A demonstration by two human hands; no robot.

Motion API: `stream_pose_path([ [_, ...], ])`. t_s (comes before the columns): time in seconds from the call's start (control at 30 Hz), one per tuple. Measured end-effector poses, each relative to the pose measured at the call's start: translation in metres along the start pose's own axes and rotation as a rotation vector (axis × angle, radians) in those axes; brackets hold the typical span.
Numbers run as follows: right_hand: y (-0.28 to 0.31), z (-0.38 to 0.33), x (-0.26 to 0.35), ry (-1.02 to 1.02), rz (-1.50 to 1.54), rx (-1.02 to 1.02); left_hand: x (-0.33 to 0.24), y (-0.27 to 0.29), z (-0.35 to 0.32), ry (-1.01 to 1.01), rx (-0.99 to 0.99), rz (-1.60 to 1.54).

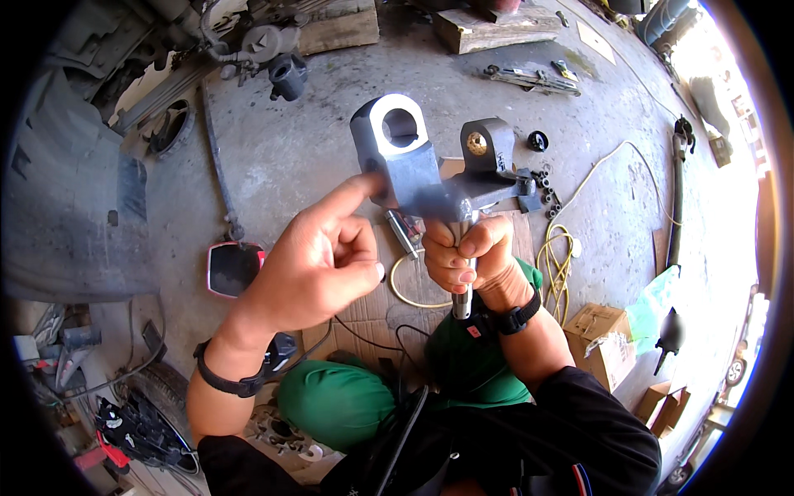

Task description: The person inserts a kingpin into a metal steering knuckle component by hand, then places washers and a nut onto the end of the pin.

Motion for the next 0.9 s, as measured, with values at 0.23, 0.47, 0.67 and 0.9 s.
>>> stream_pose_path([
  [0.23, 0.003, -0.002, -0.001, 0.024, -0.012, -0.041, -0.009, -0.013, 0.002, 0.056, 0.215, -0.922],
  [0.47, 0.000, 0.000, 0.008, 0.098, -0.426, -0.128, -0.006, -0.002, -0.003, -0.156, 0.262, -1.289],
  [0.67, -0.004, -0.007, 0.023, 0.170, -1.035, -0.132, -0.003, -0.001, -0.007, -0.264, 0.302, -1.418],
  [0.9, -0.034, -0.006, 0.029, 0.305, -1.439, -0.127, 0.021, 0.011, -0.007, -0.243, 0.316, -1.295],
])
Point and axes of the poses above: each hand's wrist, its own z-axis towards the middle knuckle, its own y-axis out of the back of the hand, x = y × z, the point moved 7 cm from there along z, towards the middle knuckle, and after that the axes turned 9 degrees about x, right-handed, at the moved point
